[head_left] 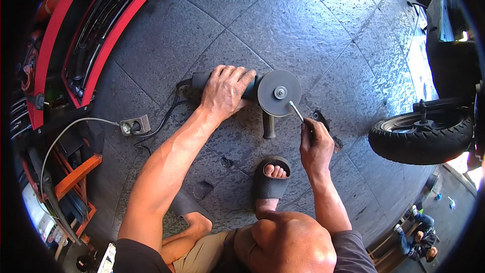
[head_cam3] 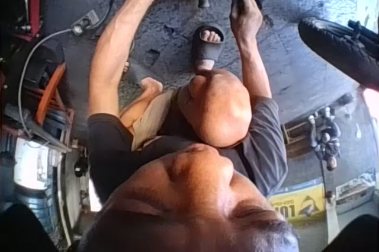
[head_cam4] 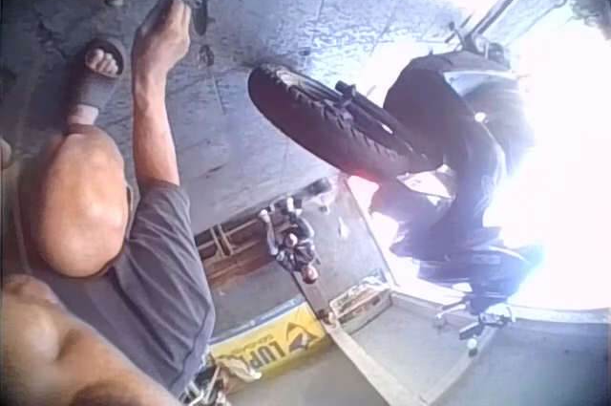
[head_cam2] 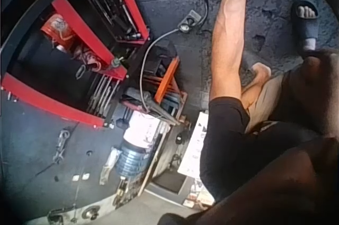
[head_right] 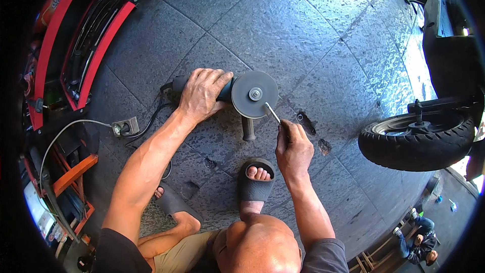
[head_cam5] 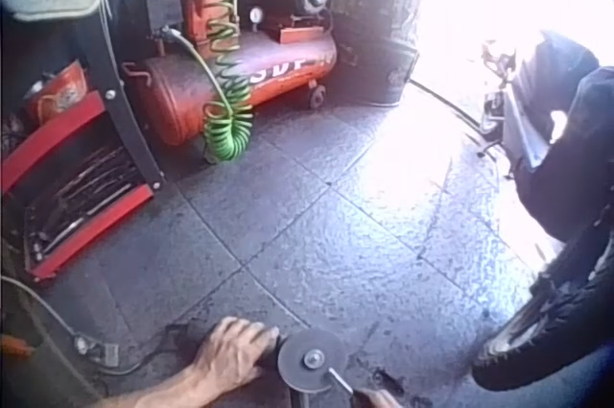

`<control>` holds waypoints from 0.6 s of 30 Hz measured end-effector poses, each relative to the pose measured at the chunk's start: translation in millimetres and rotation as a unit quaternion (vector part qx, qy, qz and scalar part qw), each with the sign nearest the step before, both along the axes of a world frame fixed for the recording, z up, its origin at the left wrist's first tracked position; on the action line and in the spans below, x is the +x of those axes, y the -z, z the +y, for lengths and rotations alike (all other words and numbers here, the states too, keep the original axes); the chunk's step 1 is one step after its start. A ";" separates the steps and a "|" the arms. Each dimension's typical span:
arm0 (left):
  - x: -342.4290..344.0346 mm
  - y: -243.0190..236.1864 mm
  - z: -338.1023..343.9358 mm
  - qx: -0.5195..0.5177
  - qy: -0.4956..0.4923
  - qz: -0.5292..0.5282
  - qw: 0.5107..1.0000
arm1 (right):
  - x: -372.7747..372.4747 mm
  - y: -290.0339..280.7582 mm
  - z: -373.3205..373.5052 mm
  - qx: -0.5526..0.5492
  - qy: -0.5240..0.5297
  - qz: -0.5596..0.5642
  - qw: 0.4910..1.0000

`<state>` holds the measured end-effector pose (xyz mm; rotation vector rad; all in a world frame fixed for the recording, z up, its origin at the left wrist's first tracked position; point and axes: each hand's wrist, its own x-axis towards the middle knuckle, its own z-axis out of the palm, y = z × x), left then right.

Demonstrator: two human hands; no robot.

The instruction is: Grinding metal parts with an angle grinder, organizing components into a container, and rinsing them in a bucket.

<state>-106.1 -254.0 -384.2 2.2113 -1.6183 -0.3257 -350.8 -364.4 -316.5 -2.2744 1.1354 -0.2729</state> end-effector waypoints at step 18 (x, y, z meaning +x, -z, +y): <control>-0.2 -2.4 -1.2 0.008 0.000 0.002 1.000 | 3.9 3.5 -5.2 0.004 0.009 0.017 1.000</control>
